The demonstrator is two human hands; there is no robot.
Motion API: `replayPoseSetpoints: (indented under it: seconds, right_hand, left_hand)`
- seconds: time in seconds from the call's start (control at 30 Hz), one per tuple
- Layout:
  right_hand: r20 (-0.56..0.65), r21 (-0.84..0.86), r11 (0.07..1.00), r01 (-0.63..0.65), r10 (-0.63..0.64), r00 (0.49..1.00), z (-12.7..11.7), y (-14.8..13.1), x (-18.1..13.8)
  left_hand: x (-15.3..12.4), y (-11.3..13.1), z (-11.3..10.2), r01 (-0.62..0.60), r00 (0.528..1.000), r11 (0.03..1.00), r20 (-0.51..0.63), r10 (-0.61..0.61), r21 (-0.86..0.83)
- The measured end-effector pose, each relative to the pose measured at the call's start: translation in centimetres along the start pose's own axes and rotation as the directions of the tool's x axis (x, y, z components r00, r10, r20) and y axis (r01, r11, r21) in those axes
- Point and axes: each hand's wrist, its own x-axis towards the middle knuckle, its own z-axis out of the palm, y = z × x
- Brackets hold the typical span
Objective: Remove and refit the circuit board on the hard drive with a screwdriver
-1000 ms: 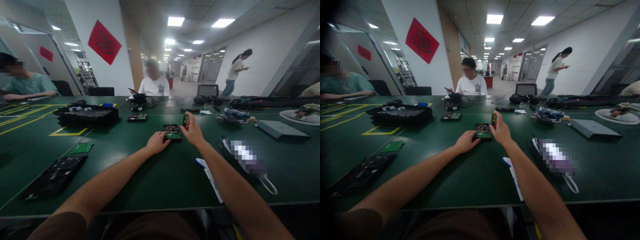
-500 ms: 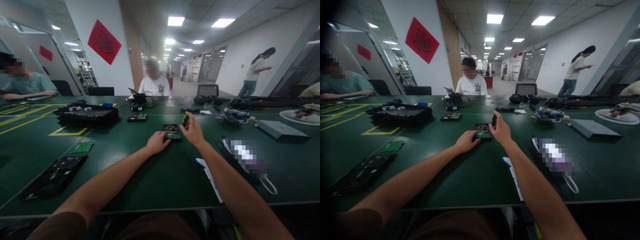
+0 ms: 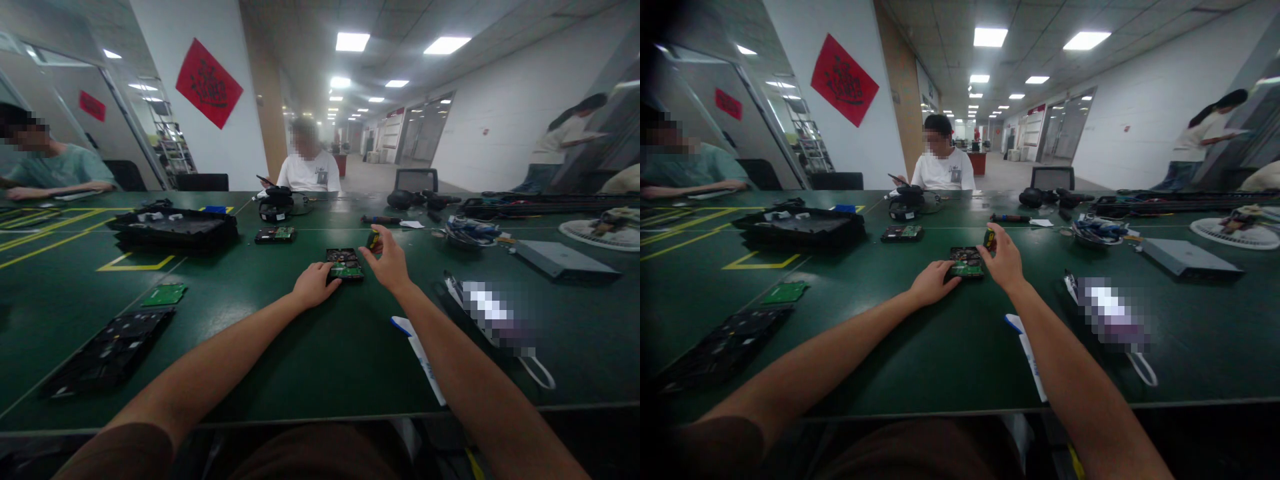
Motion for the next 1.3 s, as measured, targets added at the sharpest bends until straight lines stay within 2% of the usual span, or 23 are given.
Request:
replayPoseSetpoints:
  seconds: [0.17,0.87,1.1,1.3]
  right_hand:
    - [-0.048,-0.005,0.999,0.036,-0.037,0.998,0.09,0.01,0.05]
    - [-0.111,0.055,0.998,0.010,-0.004,0.994,-0.16,-0.67,0.08]
    - [-0.026,0.044,0.999,0.019,-0.018,1.000,-0.05,-0.64,-0.05]
    - [-0.019,0.059,0.998,0.008,-0.007,1.000,0.11,-0.62,-0.17]
  left_hand:
    - [-0.06,0.23,-0.26,0.016,1.000,1.000,0.010,-0.016,0.003]
    - [0.07,0.03,-0.09,0.018,1.000,1.000,0.021,-0.018,-0.002]
    - [-0.01,0.03,0.11,0.008,1.000,1.000,-0.002,-0.008,0.000]
    - [0.04,-0.16,0.28,0.000,1.000,1.000,-0.010,0.000,0.003]
